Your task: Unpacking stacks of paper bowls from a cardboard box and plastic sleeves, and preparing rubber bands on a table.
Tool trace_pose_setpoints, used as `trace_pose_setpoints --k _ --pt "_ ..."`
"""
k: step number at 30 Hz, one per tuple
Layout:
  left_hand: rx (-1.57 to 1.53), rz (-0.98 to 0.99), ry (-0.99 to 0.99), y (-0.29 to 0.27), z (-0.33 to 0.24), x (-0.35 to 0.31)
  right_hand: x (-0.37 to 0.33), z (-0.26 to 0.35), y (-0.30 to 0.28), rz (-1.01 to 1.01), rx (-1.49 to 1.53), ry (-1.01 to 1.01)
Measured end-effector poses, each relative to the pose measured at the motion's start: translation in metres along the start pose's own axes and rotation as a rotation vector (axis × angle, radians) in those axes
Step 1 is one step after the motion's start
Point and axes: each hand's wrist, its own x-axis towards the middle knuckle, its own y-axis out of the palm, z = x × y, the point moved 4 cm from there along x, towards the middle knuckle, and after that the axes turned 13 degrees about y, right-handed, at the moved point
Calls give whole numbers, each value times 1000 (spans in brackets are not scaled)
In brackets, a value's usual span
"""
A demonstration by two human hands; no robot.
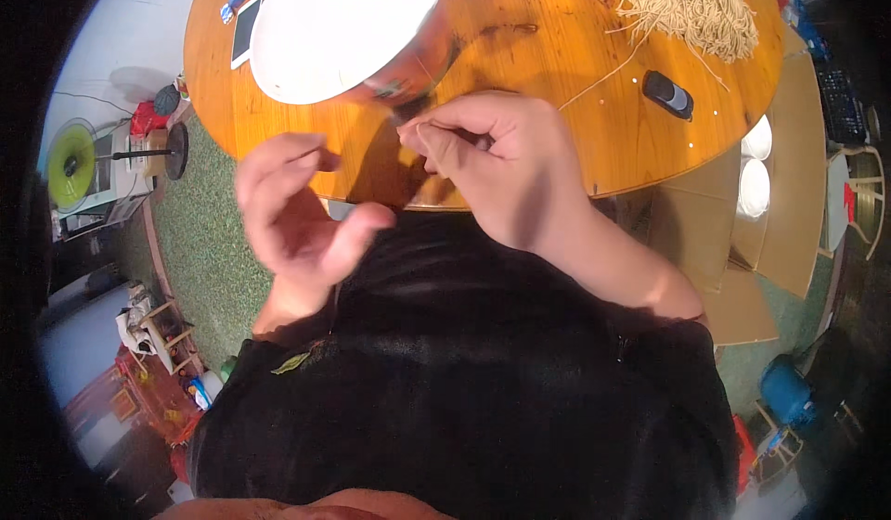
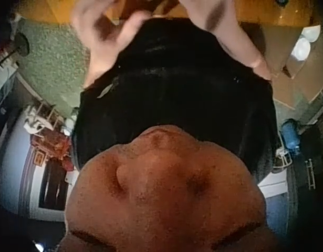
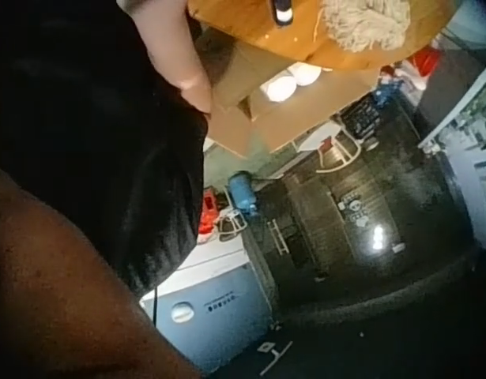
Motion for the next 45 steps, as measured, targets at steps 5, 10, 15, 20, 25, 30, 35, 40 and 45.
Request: trace_pose_setpoints --k 5,10,15,20,25,30,35,40,45 --pt "-2 108 34 18 -14 8 -2 13 9 -43 -392 -223" --pt "-98 255 -31 23 -3 3 -6 9 12 29 -553 -229" --pt "-139 123 -303 16 4 -5 -8 4 13 65 -554 -194" --pt "-401 -52 -707 21 7 -30 -15 2 18 25 -332 -93" --pt "-626 -127 -900 30 8 -33 -13 -8 27 -29 -423 -278" --pt "-672 -73 -954 28 9 -33 -17 -13 28 -69 -556 -436" --pt "-718 43 -976 29 9 -35 -16 -18 26 -64 -555 -475" --pt "-671 100 -985 30 10 -36 -19 -18 22 -54 -584 -471" --pt "-702 59 -1002 28 9 -34 -18 -14 19 22 -544 -398"
